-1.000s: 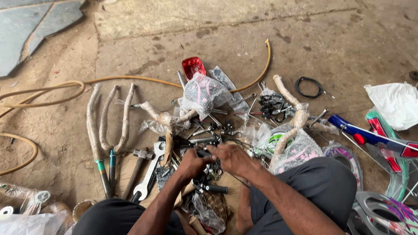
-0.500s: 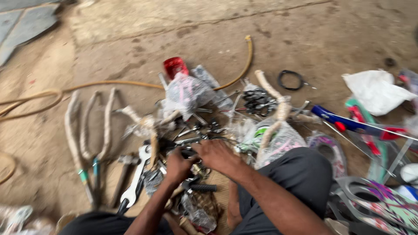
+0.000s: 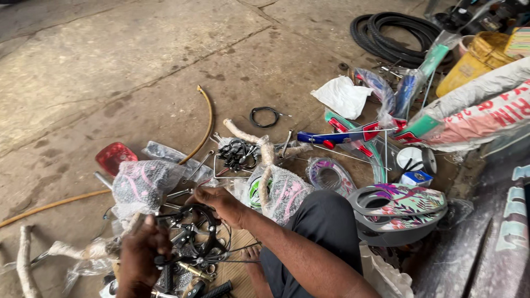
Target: The person sits on the floor and assembles bicycle handlebar components. They attach a brake lever to a handlebar stem, insert a grip, and tighten the assembly using a screwdriver and wrench. The person handles various tools and parts scattered on the ground.
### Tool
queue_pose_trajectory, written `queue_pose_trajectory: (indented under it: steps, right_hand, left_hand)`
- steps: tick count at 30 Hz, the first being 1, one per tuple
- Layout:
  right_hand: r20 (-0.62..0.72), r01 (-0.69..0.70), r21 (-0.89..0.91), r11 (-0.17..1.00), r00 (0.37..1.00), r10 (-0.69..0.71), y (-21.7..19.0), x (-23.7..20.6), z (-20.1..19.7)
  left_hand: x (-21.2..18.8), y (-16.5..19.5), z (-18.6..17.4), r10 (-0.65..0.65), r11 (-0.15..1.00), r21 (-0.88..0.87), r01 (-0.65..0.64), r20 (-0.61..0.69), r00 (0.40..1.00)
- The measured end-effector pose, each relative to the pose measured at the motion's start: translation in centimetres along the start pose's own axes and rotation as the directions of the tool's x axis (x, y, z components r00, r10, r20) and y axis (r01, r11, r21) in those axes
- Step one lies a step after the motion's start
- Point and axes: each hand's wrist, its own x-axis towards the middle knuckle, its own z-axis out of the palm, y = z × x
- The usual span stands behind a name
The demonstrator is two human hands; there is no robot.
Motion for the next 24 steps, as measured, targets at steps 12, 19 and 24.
queue_pose_trajectory:
  steps: [12, 19, 24]
  right_hand:
    - [-0.065, -0.11, 0.12, 0.987, 0.991, 0.119, 0.1, -1.4, 3.6]
    - [0.085, -0.166, 0.101, 0.981, 0.984, 0.158, 0.5, -0.8, 2.7]
    - [0.129, -0.239, 0.032, 0.97, 0.964, 0.233, 2.4, 0.9, 1.9]
  left_hand:
    - [-3.2, 4.8, 6.1, 0.369, 0.928, -0.021, -0.373, 0.2, 0.908]
    - [-3.0, 4.8, 2.9, 0.342, 0.939, -0.102, -0.327, 0.346, 0.874]
    - [0.0, 1.7, -1.5, 0.239, 0.94, -0.3, -0.164, 0.233, 0.943]
